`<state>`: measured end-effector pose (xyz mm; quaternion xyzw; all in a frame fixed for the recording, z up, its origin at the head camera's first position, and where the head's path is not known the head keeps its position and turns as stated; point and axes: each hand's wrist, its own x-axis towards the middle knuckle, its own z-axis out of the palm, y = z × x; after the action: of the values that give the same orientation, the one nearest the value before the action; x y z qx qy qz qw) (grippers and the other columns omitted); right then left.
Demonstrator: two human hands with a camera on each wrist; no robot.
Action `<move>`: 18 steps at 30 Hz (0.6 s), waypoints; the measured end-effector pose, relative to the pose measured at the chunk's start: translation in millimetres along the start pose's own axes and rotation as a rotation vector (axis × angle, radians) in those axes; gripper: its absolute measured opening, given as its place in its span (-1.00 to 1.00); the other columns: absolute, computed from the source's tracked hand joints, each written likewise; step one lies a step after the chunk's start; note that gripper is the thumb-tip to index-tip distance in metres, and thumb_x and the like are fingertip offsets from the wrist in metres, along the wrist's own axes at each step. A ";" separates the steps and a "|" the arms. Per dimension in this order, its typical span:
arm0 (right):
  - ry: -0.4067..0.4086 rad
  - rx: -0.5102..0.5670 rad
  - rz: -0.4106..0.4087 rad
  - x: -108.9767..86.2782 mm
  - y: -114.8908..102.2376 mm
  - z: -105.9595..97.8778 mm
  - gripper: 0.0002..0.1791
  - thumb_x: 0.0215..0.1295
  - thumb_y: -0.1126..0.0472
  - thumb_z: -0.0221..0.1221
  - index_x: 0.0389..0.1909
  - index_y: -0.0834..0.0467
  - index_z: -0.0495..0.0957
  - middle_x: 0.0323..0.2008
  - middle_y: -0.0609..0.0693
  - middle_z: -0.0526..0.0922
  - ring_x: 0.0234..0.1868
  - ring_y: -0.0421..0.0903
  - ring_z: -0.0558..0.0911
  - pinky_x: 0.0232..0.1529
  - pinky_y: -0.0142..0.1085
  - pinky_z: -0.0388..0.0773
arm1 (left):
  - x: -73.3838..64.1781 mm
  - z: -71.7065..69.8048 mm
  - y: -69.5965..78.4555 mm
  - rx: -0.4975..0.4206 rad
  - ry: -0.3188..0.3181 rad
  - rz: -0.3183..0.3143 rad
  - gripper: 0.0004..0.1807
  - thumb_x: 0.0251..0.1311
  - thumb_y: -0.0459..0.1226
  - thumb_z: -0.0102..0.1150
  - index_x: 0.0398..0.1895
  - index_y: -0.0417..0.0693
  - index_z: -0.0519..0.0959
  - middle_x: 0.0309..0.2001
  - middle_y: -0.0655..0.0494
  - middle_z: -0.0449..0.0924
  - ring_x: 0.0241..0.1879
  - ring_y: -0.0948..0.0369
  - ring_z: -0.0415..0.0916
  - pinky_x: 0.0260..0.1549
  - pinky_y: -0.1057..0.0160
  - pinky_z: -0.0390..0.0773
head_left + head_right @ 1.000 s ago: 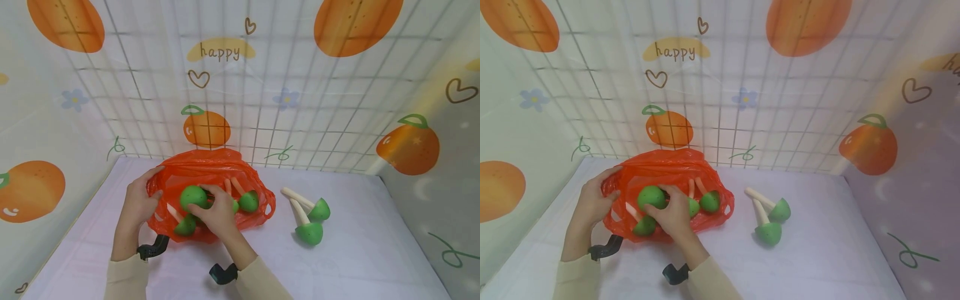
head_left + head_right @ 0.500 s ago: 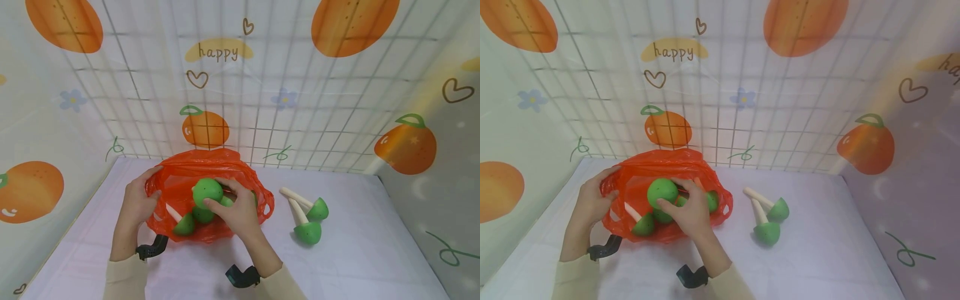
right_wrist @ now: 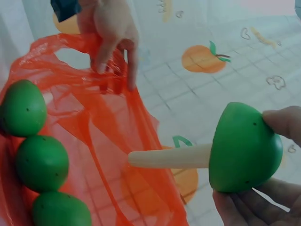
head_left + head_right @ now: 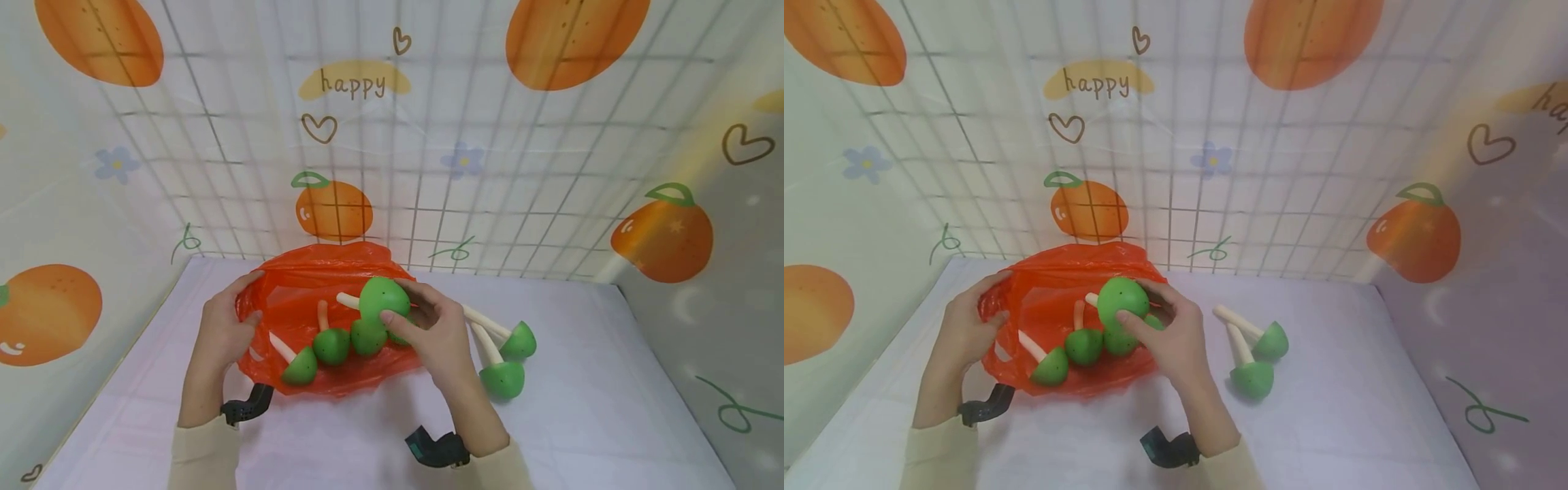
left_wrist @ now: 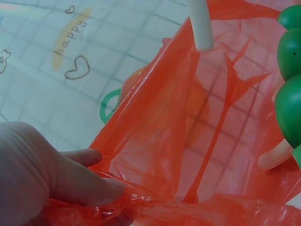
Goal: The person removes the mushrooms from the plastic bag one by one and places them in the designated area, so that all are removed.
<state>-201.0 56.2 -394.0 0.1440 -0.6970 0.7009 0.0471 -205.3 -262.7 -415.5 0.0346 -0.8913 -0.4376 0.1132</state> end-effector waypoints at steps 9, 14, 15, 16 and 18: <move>0.090 0.001 0.000 1.8 1.2 -25.2 -0.50 0.32 0.33 0.41 0.28 0.17 0.62 0.16 0.06 0.68 0.09 0.01 0.72 0.09 -0.29 0.70 | -0.7 1.0 -0.1 -0.002 0.002 0.003 -0.24 0.33 -0.57 0.18 0.59 -0.02 0.34 0.43 -0.26 0.41 0.27 -0.26 0.44 0.10 -0.26 0.62; 0.134 0.000 -0.012 1.9 -2.6 -37.7 -0.52 0.36 0.33 0.37 0.29 0.20 0.61 0.15 0.07 0.68 0.13 0.00 0.69 0.13 -0.32 0.67 | 0.2 1.8 -2.1 0.011 0.014 0.023 -0.24 0.32 -0.58 0.18 0.58 -0.03 0.35 0.42 -0.25 0.43 0.27 -0.26 0.45 0.09 -0.25 0.63; 0.144 -0.002 -0.016 2.0 -3.4 -40.0 -0.52 0.36 0.34 0.36 0.30 0.21 0.61 0.15 0.06 0.68 0.14 0.00 0.68 0.15 -0.33 0.65 | 0.5 1.9 -2.4 0.014 0.016 0.026 -0.24 0.32 -0.58 0.18 0.58 -0.02 0.35 0.42 -0.25 0.43 0.27 -0.25 0.45 0.09 -0.25 0.63; 0.154 -0.002 -0.019 2.2 -4.1 -42.4 -0.52 0.37 0.35 0.36 0.30 0.22 0.61 0.15 0.06 0.69 0.15 0.00 0.67 0.17 -0.34 0.64 | 0.8 2.0 -2.6 0.016 0.017 0.028 -0.24 0.32 -0.58 0.18 0.58 -0.02 0.36 0.42 -0.24 0.43 0.27 -0.25 0.45 0.08 -0.25 0.63; 0.176 -0.001 -0.014 2.6 -4.9 -47.2 -0.52 0.37 0.35 0.35 0.31 0.23 0.60 0.14 0.03 0.69 0.17 0.00 0.66 0.17 -0.35 0.63 | 1.2 1.9 -2.9 0.017 0.018 0.027 -0.24 0.32 -0.58 0.18 0.58 -0.01 0.36 0.41 -0.24 0.44 0.26 -0.25 0.46 0.07 -0.24 0.64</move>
<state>-208.7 102.8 -387.9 0.0866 -0.6894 0.7102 0.1133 -206.9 -263.2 -418.8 0.0272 -0.8944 -0.4280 0.1268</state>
